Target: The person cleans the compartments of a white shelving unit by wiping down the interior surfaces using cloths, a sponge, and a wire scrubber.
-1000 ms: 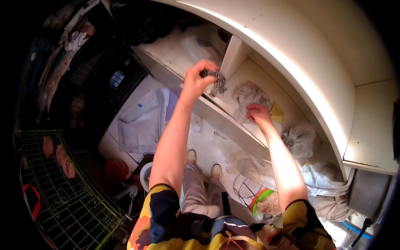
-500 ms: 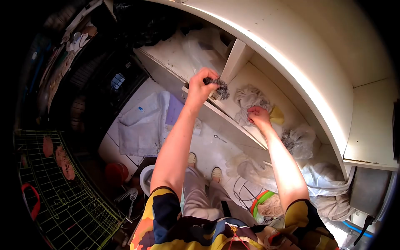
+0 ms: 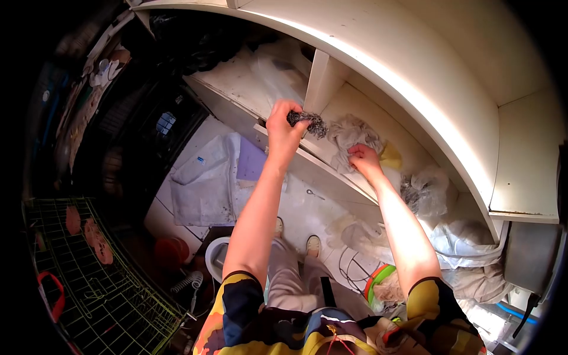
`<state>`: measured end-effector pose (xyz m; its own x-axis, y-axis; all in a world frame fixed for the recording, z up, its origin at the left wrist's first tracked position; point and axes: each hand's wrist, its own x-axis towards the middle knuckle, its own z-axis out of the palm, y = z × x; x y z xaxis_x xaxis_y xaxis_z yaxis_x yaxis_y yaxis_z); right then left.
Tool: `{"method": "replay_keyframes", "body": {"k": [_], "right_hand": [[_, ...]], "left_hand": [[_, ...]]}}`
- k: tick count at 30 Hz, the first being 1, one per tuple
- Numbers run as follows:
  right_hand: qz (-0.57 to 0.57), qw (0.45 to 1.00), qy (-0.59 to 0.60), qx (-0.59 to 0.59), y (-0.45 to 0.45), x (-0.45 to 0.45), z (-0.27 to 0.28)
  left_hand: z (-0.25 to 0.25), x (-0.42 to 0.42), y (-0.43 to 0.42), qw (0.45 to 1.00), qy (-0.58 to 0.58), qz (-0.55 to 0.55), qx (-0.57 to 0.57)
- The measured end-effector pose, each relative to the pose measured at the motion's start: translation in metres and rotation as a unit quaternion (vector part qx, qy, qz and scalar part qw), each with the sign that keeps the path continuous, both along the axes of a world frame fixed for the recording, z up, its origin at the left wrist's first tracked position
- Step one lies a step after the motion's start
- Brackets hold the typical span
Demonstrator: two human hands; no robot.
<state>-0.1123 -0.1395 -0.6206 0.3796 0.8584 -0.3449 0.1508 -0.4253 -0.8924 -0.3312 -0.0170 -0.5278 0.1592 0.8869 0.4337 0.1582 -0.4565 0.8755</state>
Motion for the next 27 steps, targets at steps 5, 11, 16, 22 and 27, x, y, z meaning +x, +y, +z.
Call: {"method": "replay_keyframes", "body": {"k": [5, 11, 16, 22, 27], "right_hand": [[-0.027, 0.999, 0.024, -0.007, 0.002, 0.003, -0.011], [0.004, 0.998, 0.061, -0.018, -0.001, 0.002, 0.006], [-0.012, 0.996, 0.080, -0.024, 0.003, 0.003, 0.010], [-0.015, 0.996, 0.083, -0.039, 0.002, 0.001, 0.012], [0.029, 0.997, -0.070, -0.008, 0.000, 0.003, -0.008]], "left_hand": [[0.064, 0.016, 0.000, 0.989, -0.031, 0.056, 0.133], [0.035, 0.024, -0.010, 0.984, -0.016, 0.089, 0.153], [-0.041, 0.024, -0.016, 0.994, 0.039, 0.101, -0.002], [0.040, 0.024, -0.013, 0.992, -0.033, 0.097, 0.070], [0.046, 0.004, -0.030, 0.989, -0.049, 0.119, 0.073]]}}
